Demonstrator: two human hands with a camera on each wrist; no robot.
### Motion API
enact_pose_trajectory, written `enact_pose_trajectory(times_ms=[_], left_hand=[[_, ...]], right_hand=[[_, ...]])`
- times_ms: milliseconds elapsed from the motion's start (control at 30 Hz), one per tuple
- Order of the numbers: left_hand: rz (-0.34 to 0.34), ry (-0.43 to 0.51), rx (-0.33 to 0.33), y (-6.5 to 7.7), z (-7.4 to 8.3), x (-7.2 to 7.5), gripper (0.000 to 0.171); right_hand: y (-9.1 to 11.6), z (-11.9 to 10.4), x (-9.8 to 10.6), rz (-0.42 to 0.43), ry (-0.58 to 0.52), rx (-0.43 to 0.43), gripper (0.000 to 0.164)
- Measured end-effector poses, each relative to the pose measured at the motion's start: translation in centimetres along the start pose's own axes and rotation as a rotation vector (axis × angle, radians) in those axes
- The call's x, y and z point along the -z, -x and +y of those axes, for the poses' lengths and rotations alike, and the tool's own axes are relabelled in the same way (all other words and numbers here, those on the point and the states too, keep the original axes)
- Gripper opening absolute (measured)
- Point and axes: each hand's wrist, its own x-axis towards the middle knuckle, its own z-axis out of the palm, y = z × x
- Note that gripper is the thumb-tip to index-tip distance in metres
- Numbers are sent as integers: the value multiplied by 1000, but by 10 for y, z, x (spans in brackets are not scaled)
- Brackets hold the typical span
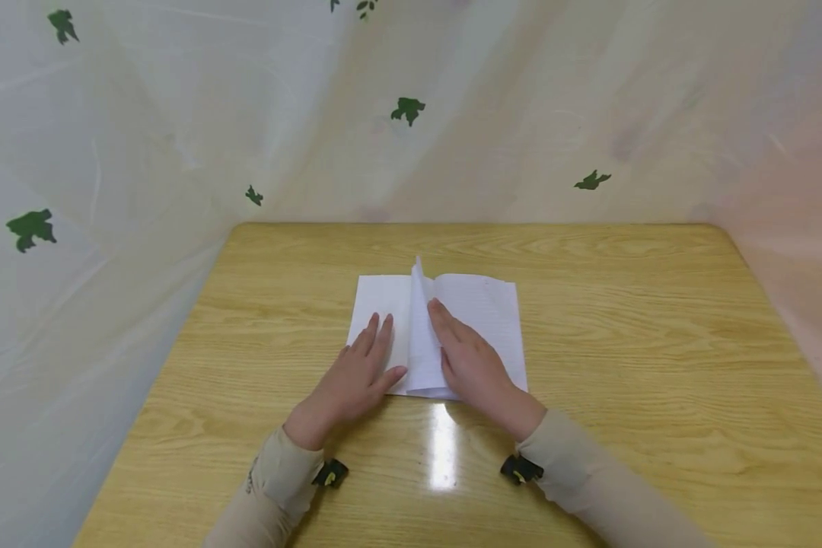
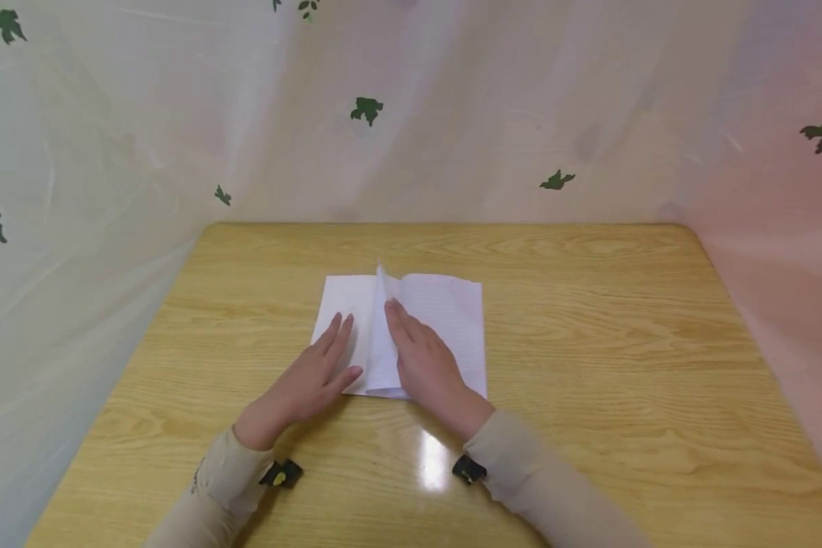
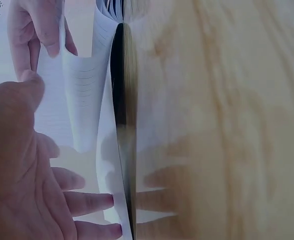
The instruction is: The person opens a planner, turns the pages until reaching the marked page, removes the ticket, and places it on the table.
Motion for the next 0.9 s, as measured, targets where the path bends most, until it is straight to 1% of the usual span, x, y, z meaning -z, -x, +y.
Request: enact_pose_trajectory(times_ms=[100,233,400,500,600,767,900], left_hand=[[24,28,-17,0,0,1,80],[74,28,-56,-1,0,1,81],[122,29,-85,-1,-1,0,82],[130,38,-92,-1,-2,1,81],[137,50,-95,0,-2,1,78],[158,52,-102,-1,-2,0,74],[146,54,-79,-1,-1,1,70]], right_hand=[[0,-3,-3,-34,21,18,68],[-1,-9,-3,-132,26,50,70],[-3,-13,-10,-196,48,115,64],[-5,-16,-13,-235,45,135,64],[-6,-19,-14,-291,-1,128,68],[-7,-21,-17,-350,-65,130,67],[-6,-21,-20,-400,-72,137,68]])
